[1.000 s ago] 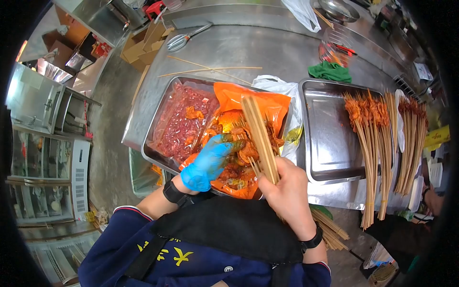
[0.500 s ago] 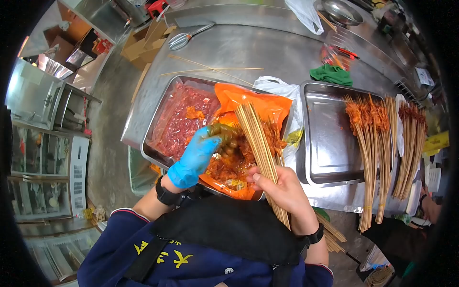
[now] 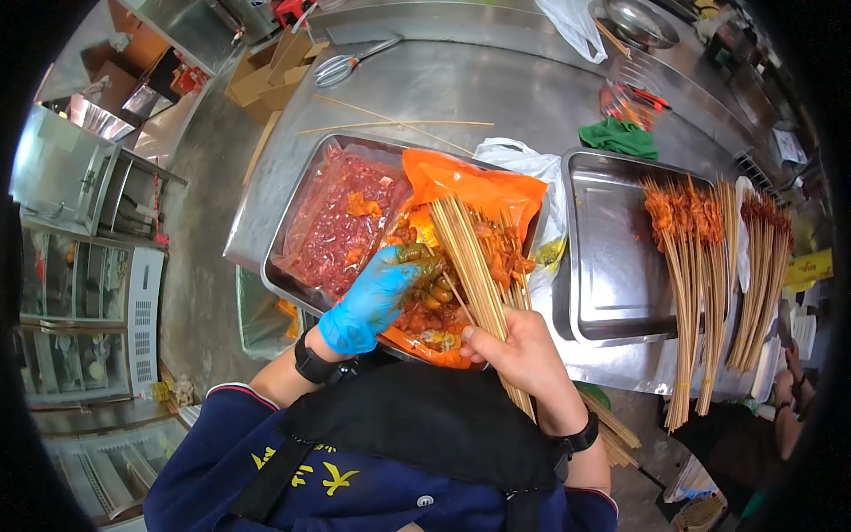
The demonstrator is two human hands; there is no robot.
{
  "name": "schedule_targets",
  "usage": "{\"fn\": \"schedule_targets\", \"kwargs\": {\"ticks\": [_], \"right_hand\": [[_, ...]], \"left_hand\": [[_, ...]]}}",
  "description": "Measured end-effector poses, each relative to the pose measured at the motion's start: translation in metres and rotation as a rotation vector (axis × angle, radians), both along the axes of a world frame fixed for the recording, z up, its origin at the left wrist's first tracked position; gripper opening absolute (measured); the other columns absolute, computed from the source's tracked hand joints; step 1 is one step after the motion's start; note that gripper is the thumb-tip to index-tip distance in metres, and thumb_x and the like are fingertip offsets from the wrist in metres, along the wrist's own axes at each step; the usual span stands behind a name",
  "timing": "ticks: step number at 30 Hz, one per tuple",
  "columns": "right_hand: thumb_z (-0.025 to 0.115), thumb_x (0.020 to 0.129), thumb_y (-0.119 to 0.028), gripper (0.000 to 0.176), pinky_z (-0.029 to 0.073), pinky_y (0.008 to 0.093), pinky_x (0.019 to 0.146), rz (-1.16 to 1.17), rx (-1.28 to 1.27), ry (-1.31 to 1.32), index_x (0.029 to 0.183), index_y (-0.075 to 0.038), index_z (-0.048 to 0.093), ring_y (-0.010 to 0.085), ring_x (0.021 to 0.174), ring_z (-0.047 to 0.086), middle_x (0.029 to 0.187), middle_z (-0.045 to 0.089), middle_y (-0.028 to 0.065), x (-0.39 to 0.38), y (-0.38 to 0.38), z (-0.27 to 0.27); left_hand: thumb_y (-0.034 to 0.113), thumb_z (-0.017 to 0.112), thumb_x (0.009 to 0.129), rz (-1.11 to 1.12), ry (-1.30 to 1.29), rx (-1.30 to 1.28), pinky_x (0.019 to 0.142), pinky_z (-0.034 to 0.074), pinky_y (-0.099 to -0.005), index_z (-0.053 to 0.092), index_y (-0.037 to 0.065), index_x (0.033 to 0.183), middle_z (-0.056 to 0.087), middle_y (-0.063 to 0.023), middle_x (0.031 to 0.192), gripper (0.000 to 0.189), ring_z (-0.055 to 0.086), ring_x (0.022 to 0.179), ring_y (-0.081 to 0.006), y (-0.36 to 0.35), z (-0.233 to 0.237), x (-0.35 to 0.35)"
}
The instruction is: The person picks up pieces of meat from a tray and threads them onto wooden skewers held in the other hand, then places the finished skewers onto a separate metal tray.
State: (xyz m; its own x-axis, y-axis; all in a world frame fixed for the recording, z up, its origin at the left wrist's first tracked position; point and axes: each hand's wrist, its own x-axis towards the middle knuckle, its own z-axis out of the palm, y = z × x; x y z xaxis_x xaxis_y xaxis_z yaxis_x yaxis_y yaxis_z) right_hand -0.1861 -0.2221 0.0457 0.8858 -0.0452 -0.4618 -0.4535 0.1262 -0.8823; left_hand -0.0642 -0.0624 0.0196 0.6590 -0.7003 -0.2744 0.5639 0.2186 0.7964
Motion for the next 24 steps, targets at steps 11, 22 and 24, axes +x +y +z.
{"fn": "schedule_targets", "kwargs": {"ticks": [11, 22, 24], "right_hand": [[0.053, 0.083, -0.004, 0.018, 0.049, 0.0221, 0.058, -0.145, 0.183, 0.07, 0.099, 0.003, 0.051, 0.0135, 0.069, 0.061, 0.081, 0.059, 0.0106, 0.0, 0.0, 0.006], [0.051, 0.084, -0.007, 0.016, 0.05, 0.0247, 0.06, -0.138, 0.198, 0.142, 0.098, 0.002, 0.049, 0.0149, 0.068, 0.06, 0.08, 0.058, 0.0106, 0.003, -0.003, 0.008], [0.051, 0.084, -0.007, 0.016, 0.05, 0.0252, 0.06, -0.12, 0.201, 0.172, 0.098, 0.001, 0.049, 0.015, 0.068, 0.06, 0.08, 0.059, 0.011, 0.005, -0.004, 0.011]], "left_hand": [[0.007, 0.049, 0.084, -0.006, -0.039, 0.051, 0.072, 0.047, -0.0248, 0.055, -0.001, 0.105, 0.061, -0.0067, 0.094, 0.023, 0.059, 0.08, -0.0125, -0.001, 0.005, -0.001], [0.003, 0.044, 0.083, -0.024, -0.055, 0.083, 0.072, 0.049, -0.0271, 0.054, -0.002, 0.106, 0.06, -0.0078, 0.097, 0.025, 0.059, 0.083, -0.0149, -0.002, -0.001, -0.001], [0.003, 0.045, 0.083, -0.019, -0.059, 0.071, 0.072, 0.049, -0.0269, 0.055, -0.002, 0.105, 0.061, -0.0076, 0.096, 0.024, 0.059, 0.082, -0.0146, -0.002, -0.002, 0.0]]}}
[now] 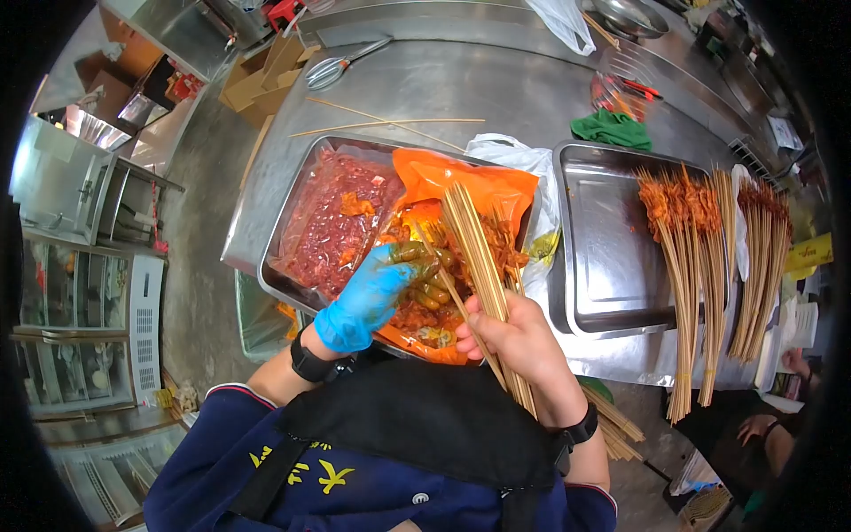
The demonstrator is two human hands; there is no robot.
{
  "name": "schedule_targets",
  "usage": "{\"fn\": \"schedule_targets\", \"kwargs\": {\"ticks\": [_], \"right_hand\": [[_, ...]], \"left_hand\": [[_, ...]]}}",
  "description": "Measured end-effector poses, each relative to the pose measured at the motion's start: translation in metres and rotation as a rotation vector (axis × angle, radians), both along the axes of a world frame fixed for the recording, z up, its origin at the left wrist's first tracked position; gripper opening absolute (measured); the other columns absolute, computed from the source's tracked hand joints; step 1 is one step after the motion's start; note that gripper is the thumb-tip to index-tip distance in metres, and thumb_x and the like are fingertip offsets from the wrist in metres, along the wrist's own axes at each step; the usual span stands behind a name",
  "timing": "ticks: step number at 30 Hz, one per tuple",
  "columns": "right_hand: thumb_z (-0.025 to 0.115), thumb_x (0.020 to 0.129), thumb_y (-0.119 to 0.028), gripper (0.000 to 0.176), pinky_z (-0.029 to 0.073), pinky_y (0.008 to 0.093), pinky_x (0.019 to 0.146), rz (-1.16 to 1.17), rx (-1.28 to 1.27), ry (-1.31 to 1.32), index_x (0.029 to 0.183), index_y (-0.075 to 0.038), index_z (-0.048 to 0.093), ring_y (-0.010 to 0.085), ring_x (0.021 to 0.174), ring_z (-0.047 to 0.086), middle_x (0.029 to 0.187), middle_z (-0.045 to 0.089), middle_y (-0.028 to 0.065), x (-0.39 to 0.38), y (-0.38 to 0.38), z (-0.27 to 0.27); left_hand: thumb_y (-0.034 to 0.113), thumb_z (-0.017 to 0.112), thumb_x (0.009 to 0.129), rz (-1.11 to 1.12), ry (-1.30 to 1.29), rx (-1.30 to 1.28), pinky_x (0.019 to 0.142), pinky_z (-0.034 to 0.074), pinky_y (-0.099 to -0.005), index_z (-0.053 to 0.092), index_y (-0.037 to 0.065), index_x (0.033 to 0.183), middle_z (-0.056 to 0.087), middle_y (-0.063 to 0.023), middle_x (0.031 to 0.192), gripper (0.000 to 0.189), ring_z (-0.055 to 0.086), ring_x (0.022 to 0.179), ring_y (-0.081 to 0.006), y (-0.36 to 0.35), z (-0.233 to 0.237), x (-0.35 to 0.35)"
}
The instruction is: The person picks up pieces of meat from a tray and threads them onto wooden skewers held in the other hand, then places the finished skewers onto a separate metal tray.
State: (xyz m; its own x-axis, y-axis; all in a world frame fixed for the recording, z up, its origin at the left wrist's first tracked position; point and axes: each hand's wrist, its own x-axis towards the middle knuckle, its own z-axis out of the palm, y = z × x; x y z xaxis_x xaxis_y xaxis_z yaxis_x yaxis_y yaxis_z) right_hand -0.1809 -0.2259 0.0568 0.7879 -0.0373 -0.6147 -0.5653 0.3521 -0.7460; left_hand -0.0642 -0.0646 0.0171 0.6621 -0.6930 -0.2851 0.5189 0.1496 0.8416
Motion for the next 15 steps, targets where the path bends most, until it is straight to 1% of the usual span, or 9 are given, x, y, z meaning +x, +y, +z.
{"fn": "schedule_targets", "kwargs": {"ticks": [2, 4, 6, 8, 10, 12, 13, 14, 15], "right_hand": [[0.052, 0.084, -0.007, 0.016, 0.05, 0.025, 0.059, -0.008, 0.011, -0.013, 0.097, 0.0, 0.048, 0.0149, 0.067, 0.06, 0.08, 0.059, 0.0111, -0.001, 0.001, -0.001], [0.052, 0.083, -0.006, 0.015, 0.05, 0.0248, 0.059, -0.019, 0.02, -0.029, 0.097, 0.0, 0.048, 0.0149, 0.067, 0.06, 0.08, 0.059, 0.0111, -0.003, 0.001, -0.004], [0.053, 0.082, -0.002, 0.013, 0.049, 0.0238, 0.056, 0.051, -0.044, -0.119, 0.094, -0.001, 0.048, 0.0145, 0.064, 0.06, 0.078, 0.059, 0.0105, -0.006, 0.0, -0.009], [0.052, 0.081, -0.001, 0.013, 0.049, 0.0234, 0.055, 0.067, -0.043, -0.105, 0.093, -0.001, 0.048, 0.0142, 0.063, 0.06, 0.077, 0.059, 0.0102, -0.005, 0.0, -0.007], [0.052, 0.08, 0.001, 0.013, 0.049, 0.0231, 0.054, 0.079, -0.04, -0.084, 0.092, -0.001, 0.048, 0.014, 0.062, 0.06, 0.076, 0.059, 0.01, -0.007, -0.001, -0.007], [0.052, 0.08, 0.001, 0.012, 0.049, 0.0234, 0.053, 0.049, 0.006, -0.115, 0.091, -0.001, 0.048, 0.0137, 0.061, 0.06, 0.075, 0.059, 0.0097, -0.007, -0.003, -0.008], [0.052, 0.08, 0.001, 0.012, 0.049, 0.0234, 0.053, 0.047, 0.009, -0.116, 0.091, -0.001, 0.048, 0.0137, 0.061, 0.06, 0.075, 0.059, 0.0097, -0.007, -0.004, -0.008], [0.052, 0.08, 0.001, 0.012, 0.049, 0.0235, 0.053, 0.043, 0.015, -0.103, 0.091, 0.0, 0.048, 0.0135, 0.061, 0.06, 0.074, 0.059, 0.0096, -0.007, -0.004, -0.007], [0.052, 0.08, 0.0, 0.011, 0.049, 0.0236, 0.053, 0.039, 0.024, -0.09, 0.09, 0.0, 0.048, 0.0134, 0.061, 0.06, 0.074, 0.059, 0.0095, -0.007, -0.005, -0.007]], "left_hand": [[0.004, 0.045, 0.084, 0.004, -0.003, -0.01, 0.072, 0.049, -0.0267, 0.055, -0.002, 0.105, 0.061, -0.0075, 0.095, 0.024, 0.059, 0.082, -0.0143, 0.001, 0.001, 0.001], [0.003, 0.046, 0.083, -0.054, -0.03, -0.007, 0.074, 0.048, -0.0263, 0.056, -0.002, 0.104, 0.061, -0.0068, 0.093, 0.023, 0.058, 0.084, -0.0132, 0.002, 0.006, 0.003], [0.003, 0.047, 0.083, -0.06, -0.066, 0.028, 0.074, 0.048, -0.026, 0.056, -0.002, 0.104, 0.061, -0.0067, 0.092, 0.023, 0.058, 0.084, -0.013, 0.002, 0.0, 0.004], [0.003, 0.048, 0.083, -0.06, -0.1, 0.069, 0.074, 0.047, -0.0256, 0.056, -0.002, 0.104, 0.061, -0.0066, 0.091, 0.023, 0.058, 0.084, -0.0129, 0.004, 0.006, 0.006], [0.004, 0.051, 0.082, 0.042, -0.231, 0.098, 0.073, 0.046, -0.0247, 0.056, -0.002, 0.102, 0.061, -0.0059, 0.091, 0.021, 0.057, 0.083, -0.0126, 0.012, 0.018, 0.015], [0.003, 0.053, 0.081, 0.162, -0.415, 0.227, 0.073, 0.046, -0.0245, 0.056, -0.003, 0.101, 0.061, -0.0056, 0.092, 0.021, 0.057, 0.082, -0.0132, 0.031, 0.002, 0.033], [0.0, 0.053, 0.078, 0.137, -0.421, 0.364, 0.072, 0.046, -0.0254, 0.058, -0.002, 0.096, 0.062, -0.0058, 0.087, 0.018, 0.058, 0.08, -0.0131, 0.043, -0.002, 0.039], [0.0, 0.053, 0.078, 0.136, -0.422, 0.368, 0.072, 0.046, -0.0254, 0.058, -0.002, 0.096, 0.062, -0.0058, 0.087, 0.018, 0.058, 0.08, -0.0131, 0.052, 0.0, 0.039], [0.0, 0.054, 0.078, -0.018, -0.557, 0.519, 0.072, 0.046, -0.0248, 0.059, -0.002, 0.095, 0.062, -0.0054, 0.087, 0.018, 0.057, 0.08, -0.0123, 0.061, 0.002, 0.037]]}}
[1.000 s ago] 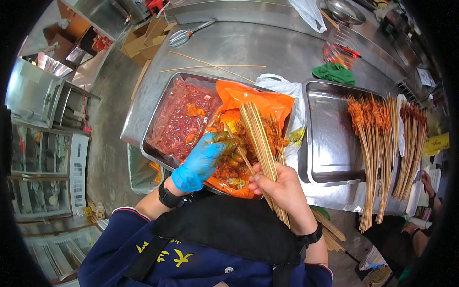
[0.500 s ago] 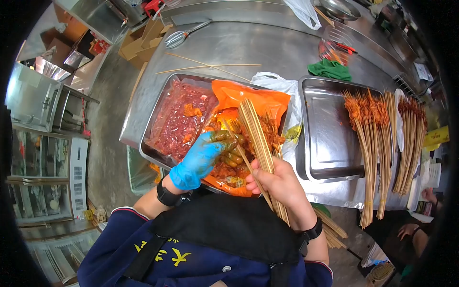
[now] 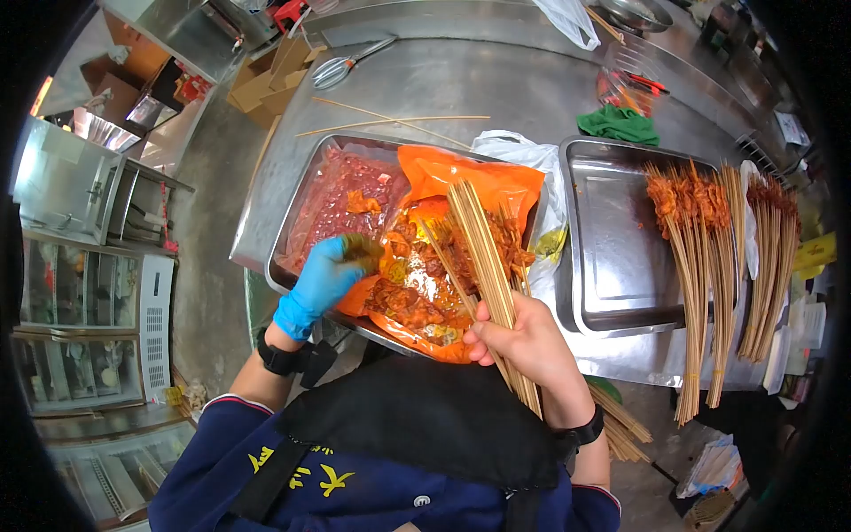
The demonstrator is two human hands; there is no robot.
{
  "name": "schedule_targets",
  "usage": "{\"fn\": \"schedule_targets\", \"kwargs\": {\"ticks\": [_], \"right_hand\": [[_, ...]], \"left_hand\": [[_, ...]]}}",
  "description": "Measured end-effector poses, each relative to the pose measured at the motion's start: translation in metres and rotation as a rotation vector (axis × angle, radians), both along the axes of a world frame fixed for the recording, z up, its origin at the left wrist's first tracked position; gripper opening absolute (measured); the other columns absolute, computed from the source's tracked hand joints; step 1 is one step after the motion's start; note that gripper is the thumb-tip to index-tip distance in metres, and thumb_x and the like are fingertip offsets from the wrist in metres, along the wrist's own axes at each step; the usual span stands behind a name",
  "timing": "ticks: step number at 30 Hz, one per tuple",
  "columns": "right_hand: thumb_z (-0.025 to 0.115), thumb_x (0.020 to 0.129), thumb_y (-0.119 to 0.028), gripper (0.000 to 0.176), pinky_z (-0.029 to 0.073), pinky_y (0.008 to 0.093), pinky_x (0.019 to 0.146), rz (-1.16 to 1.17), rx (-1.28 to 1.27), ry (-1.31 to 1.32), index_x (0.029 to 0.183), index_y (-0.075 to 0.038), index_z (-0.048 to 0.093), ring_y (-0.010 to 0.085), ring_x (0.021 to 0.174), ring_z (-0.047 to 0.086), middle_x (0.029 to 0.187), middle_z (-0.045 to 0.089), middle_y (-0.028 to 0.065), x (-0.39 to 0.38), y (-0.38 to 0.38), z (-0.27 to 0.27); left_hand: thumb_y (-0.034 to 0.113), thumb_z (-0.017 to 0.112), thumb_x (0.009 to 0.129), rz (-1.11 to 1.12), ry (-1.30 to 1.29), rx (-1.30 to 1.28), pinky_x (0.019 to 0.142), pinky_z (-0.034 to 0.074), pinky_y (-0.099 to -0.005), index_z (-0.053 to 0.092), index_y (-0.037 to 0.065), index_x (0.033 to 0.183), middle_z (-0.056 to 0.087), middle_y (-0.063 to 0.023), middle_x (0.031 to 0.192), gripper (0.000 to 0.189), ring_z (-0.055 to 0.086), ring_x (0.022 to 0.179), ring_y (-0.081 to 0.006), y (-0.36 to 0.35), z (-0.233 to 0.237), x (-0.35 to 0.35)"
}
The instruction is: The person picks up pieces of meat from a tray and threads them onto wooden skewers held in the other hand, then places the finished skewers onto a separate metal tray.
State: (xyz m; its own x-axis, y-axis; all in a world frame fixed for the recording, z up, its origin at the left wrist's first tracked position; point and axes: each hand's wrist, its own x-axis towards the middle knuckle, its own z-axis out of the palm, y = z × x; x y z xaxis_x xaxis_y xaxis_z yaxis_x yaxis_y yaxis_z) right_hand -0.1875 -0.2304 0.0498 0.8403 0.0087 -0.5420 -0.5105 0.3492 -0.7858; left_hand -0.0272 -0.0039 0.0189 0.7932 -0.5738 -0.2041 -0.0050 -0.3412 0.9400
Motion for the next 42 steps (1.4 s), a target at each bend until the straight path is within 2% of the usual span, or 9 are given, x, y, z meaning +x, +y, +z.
{"fn": "schedule_targets", "kwargs": {"ticks": [3, 5, 11, 15, 24, 29, 33, 36, 42], "right_hand": [[0.052, 0.08, 0.0, 0.012, 0.049, 0.0235, 0.052, 0.011, 0.006, -0.021, 0.091, 0.0, 0.048, 0.0134, 0.061, 0.059, 0.074, 0.059, 0.0095, -0.001, -0.001, -0.003], [0.052, 0.08, 0.0, 0.012, 0.049, 0.0237, 0.053, 0.004, 0.018, -0.018, 0.091, 0.0, 0.048, 0.0134, 0.061, 0.059, 0.074, 0.059, 0.0096, -0.001, -0.001, -0.004], [0.051, 0.08, 0.001, 0.012, 0.049, 0.0246, 0.054, -0.007, 0.037, -0.007, 0.091, 0.0, 0.047, 0.0138, 0.062, 0.059, 0.076, 0.059, 0.0104, -0.001, -0.002, -0.003], [0.051, 0.079, 0.001, 0.012, 0.049, 0.0245, 0.054, -0.007, 0.03, 0.001, 0.091, 0.0, 0.047, 0.0141, 0.062, 0.059, 0.076, 0.059, 0.0106, -0.002, -0.003, -0.004], [0.051, 0.079, 0.0, 0.012, 0.049, 0.0241, 0.054, 0.002, 0.043, -0.013, 0.091, 0.0, 0.047, 0.0143, 0.062, 0.06, 0.076, 0.059, 0.0106, 0.0, -0.003, -0.005], [0.051, 0.079, 0.0, 0.013, 0.049, 0.0241, 0.054, 0.012, 0.039, -0.017, 0.091, 0.0, 0.047, 0.0143, 0.062, 0.06, 0.077, 0.059, 0.0106, -0.001, -0.004, -0.006], [0.051, 0.079, 0.0, 0.014, 0.049, 0.024, 0.054, 0.014, 0.034, -0.01, 0.092, 0.0, 0.047, 0.0143, 0.062, 0.06, 0.077, 0.059, 0.0108, 0.0, -0.004, -0.007], [0.051, 0.079, 0.0, 0.014, 0.049, 0.0239, 0.054, 0.015, 0.036, -0.011, 0.092, 0.0, 0.047, 0.0143, 0.062, 0.06, 0.077, 0.059, 0.0108, -0.001, -0.004, -0.007], [0.051, 0.079, 0.0, 0.013, 0.049, 0.0237, 0.053, 0.006, 0.038, -0.016, 0.092, 0.0, 0.047, 0.0143, 0.062, 0.059, 0.076, 0.059, 0.0106, -0.001, -0.003, -0.006]], "left_hand": [[0.008, 0.06, 0.074, -0.356, -0.27, 0.37, 0.071, 0.047, -0.0299, 0.061, 0.004, 0.093, 0.061, -0.0129, 0.083, 0.02, 0.059, 0.079, -0.0204, 0.008, -0.002, -0.015], [0.016, 0.063, 0.069, -0.447, -0.8, 0.581, 0.067, 0.047, -0.0365, 0.061, 0.005, 0.091, 0.058, -0.0155, 0.078, 0.025, 0.057, 0.074, -0.0293, 0.001, -0.013, -0.03], [0.019, 0.064, 0.068, -0.603, -0.795, 0.675, 0.064, 0.046, -0.0376, 0.059, 0.0, 0.088, 0.055, -0.0181, 0.073, 0.028, 0.056, 0.066, -0.0296, -0.02, -0.027, -0.027], [0.013, 0.054, 0.082, -0.099, 0.324, -0.028, 0.062, 0.044, -0.024, 0.059, -0.002, 0.097, 0.06, -0.0019, 0.087, 0.022, 0.054, 0.073, -0.0088, -0.021, -0.023, -0.01], [0.021, 0.05, 0.086, -0.177, 0.396, 0.102, 0.061, 0.044, -0.0245, 0.057, -0.001, 0.098, 0.059, -0.0028, 0.083, 0.026, 0.05, 0.072, -0.0068, -0.006, -0.024, 0.007], [0.017, 0.058, 0.077, -0.125, -0.493, 0.535, 0.06, 0.046, -0.0319, 0.057, 0.003, 0.091, 0.059, -0.0131, 0.072, 0.02, 0.059, 0.068, -0.0232, -0.012, -0.023, -0.002], [0.014, 0.061, 0.072, 0.005, -0.606, 0.487, 0.061, 0.046, -0.0353, 0.058, 0.006, 0.091, 0.058, -0.0154, 0.073, 0.021, 0.059, 0.071, -0.0299, -0.016, -0.012, -0.017], [0.014, 0.064, 0.068, -0.328, -0.814, 0.542, 0.065, 0.047, -0.0366, 0.058, 0.006, 0.093, 0.059, -0.0131, 0.084, 0.028, 0.058, 0.077, -0.0295, -0.018, -0.016, -0.03], [0.01, 0.06, 0.068, -0.423, -0.881, 0.756, 0.066, 0.047, -0.0389, 0.057, 0.003, 0.095, 0.056, -0.0172, 0.089, 0.029, 0.055, 0.08, -0.0335, -0.023, -0.027, -0.025]]}}
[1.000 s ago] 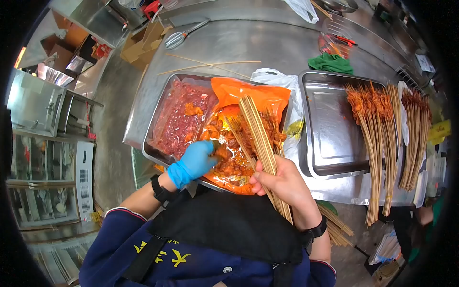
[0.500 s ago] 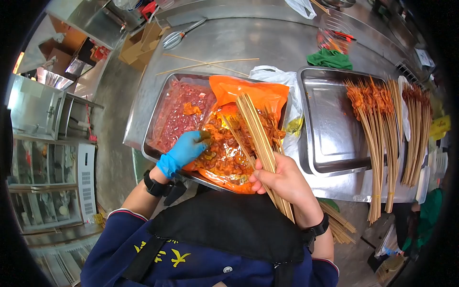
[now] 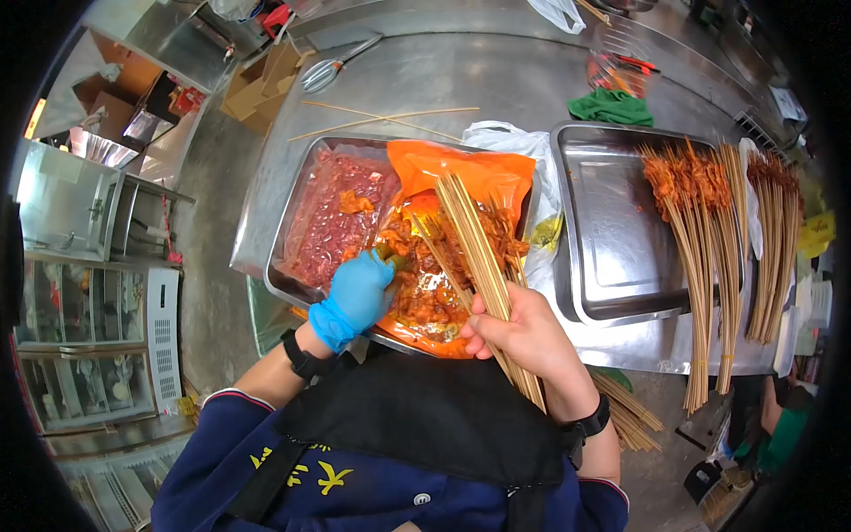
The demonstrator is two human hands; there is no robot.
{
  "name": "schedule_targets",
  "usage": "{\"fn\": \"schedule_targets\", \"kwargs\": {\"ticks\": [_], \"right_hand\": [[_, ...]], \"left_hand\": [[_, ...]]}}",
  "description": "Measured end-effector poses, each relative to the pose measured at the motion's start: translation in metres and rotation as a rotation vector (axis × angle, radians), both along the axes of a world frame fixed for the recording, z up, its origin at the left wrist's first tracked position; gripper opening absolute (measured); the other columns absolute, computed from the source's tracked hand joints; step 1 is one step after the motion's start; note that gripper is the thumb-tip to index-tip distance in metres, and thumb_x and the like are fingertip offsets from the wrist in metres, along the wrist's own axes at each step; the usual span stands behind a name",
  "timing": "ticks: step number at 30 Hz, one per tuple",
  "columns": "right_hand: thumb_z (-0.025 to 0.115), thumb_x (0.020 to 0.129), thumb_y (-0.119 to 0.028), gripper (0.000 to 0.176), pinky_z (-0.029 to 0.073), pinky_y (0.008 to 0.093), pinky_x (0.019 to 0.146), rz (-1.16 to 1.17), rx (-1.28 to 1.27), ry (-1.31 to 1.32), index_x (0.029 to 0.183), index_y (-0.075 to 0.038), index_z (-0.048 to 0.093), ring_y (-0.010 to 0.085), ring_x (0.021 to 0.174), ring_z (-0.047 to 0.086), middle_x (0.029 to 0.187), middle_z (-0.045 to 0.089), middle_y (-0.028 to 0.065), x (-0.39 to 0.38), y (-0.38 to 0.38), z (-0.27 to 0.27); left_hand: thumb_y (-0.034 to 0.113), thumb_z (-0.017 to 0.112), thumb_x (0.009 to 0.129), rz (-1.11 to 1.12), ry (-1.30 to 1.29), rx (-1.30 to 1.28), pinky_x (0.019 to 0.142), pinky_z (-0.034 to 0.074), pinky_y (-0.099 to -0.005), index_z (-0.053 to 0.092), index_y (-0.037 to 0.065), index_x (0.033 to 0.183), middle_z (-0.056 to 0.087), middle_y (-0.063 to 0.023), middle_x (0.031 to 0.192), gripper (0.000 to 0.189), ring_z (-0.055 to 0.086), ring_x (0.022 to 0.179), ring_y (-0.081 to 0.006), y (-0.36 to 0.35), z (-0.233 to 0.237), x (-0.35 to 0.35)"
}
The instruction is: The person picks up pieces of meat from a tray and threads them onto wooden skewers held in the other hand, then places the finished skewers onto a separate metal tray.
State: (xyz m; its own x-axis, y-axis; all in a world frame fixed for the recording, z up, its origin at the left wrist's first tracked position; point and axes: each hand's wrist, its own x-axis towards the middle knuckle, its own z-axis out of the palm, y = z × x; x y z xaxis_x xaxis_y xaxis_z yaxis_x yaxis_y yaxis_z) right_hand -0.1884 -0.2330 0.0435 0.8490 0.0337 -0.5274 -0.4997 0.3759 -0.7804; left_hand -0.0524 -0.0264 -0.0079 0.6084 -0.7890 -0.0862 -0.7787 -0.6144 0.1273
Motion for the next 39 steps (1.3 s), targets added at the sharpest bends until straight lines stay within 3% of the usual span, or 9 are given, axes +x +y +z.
{"fn": "schedule_targets", "kwargs": {"ticks": [2, 5, 7, 11, 14, 17, 20, 33, 39], "right_hand": [[0.051, 0.079, 0.001, 0.013, 0.048, 0.0236, 0.053, 0.001, 0.003, -0.002, 0.092, 0.0, 0.047, 0.0142, 0.062, 0.059, 0.076, 0.059, 0.0107, 0.0, 0.001, 0.001], [0.051, 0.079, 0.001, 0.013, 0.048, 0.0236, 0.053, -0.005, -0.005, -0.005, 0.091, 0.0, 0.047, 0.0142, 0.062, 0.059, 0.076, 0.059, 0.0106, 0.0, -0.001, 0.001], [0.051, 0.079, 0.001, 0.013, 0.048, 0.0236, 0.053, 0.006, -0.009, 0.001, 0.091, 0.0, 0.047, 0.0142, 0.061, 0.059, 0.076, 0.059, 0.0106, 0.0, 0.001, 0.0], [0.051, 0.078, 0.002, 0.014, 0.048, 0.0236, 0.052, 0.0, -0.016, -0.005, 0.091, 0.0, 0.047, 0.0141, 0.06, 0.059, 0.075, 0.059, 0.0105, 0.001, 0.002, 0.001], [0.051, 0.078, 0.002, 0.014, 0.048, 0.0235, 0.052, -0.015, -0.015, -0.01, 0.091, 0.0, 0.047, 0.0142, 0.06, 0.059, 0.075, 0.058, 0.0105, 0.0, 0.002, 0.001], [0.052, 0.078, 0.002, 0.014, 0.048, 0.0234, 0.052, -0.012, -0.004, -0.018, 0.091, 0.0, 0.047, 0.0141, 0.06, 0.059, 0.075, 0.058, 0.0105, -0.001, 0.002, 0.0], [0.052, 0.078, 0.002, 0.013, 0.048, 0.023, 0.051, -0.021, -0.004, -0.024, 0.09, -0.001, 0.047, 0.0137, 0.059, 0.059, 0.074, 0.058, 0.01, -0.001, 0.003, 0.0], [0.051, 0.079, 0.001, 0.012, 0.049, 0.0233, 0.053, 0.046, -0.02, -0.039, 0.09, 0.0, 0.047, 0.0135, 0.062, 0.06, 0.077, 0.059, 0.0102, -0.002, -0.001, -0.001], [0.051, 0.08, 0.0, 0.012, 0.049, 0.0235, 0.054, 0.095, -0.015, -0.041, 0.091, -0.001, 0.047, 0.0136, 0.064, 0.061, 0.078, 0.059, 0.0104, -0.001, -0.004, -0.002]], "left_hand": [[0.009, 0.06, 0.067, -0.01, -0.003, 0.053, 0.066, 0.047, -0.0385, 0.057, 0.003, 0.097, 0.056, -0.018, 0.088, 0.03, 0.054, 0.079, -0.0337, 0.001, 0.0, 0.002], [0.009, 0.06, 0.072, -0.018, 0.052, -0.349, 0.067, 0.047, -0.0336, 0.056, 0.001, 0.099, 0.058, -0.0132, 0.087, 0.028, 0.057, 0.076, -0.0269, 0.005, 0.005, 0.009], [0.01, 0.057, 0.079, 0.412, 0.944, -0.923, 0.07, 0.046, -0.0289, 0.056, -0.001, 0.098, 0.059, -0.0061, 0.088, 0.022, 0.057, 0.079, -0.017, 0.01, 0.01, 0.013], [0.016, 0.05, 0.085, 0.485, 1.206, -1.192, 0.072, 0.045, -0.0252, 0.052, 0.0, 0.108, 0.058, -0.0047, 0.096, 0.028, 0.055, 0.082, -0.0122, 0.013, 0.026, 0.02], [0.009, 0.053, 0.081, 0.553, 1.157, -1.16, 0.082, 0.044, -0.0289, 0.049, -0.001, 0.112, 0.055, -0.0078, 0.103, 0.032, 0.053, 0.097, -0.0157, 0.01, 0.029, 0.017], [0.007, 0.054, 0.08, 0.608, 1.451, -1.385, 0.08, 0.046, -0.0289, 0.049, 0.001, 0.112, 0.056, -0.0065, 0.101, 0.032, 0.055, 0.095, -0.017, 0.001, 0.043, 0.014], [0.012, 0.05, 0.084, 0.521, 1.234, -1.218, 0.075, 0.046, -0.0275, 0.05, -0.001, 0.11, 0.056, -0.006, 0.102, 0.029, 0.055, 0.09, -0.0143, -0.01, 0.035, 0.015], [0.024, 0.045, 0.089, 0.516, 1.327, -1.195, 0.082, 0.044, -0.029, 0.053, 0.001, 0.107, 0.058, -0.0042, 0.102, 0.031, 0.054, 0.093, -0.0141, -0.002, -0.003, 0.033], [0.018, 0.042, 0.09, 0.58, 1.732, -1.502, 0.08, 0.048, -0.031, 0.05, 0.001, 0.11, 0.056, -0.0099, 0.105, 0.028, 0.057, 0.092, -0.0189, -0.019, 0.031, 0.019]]}}
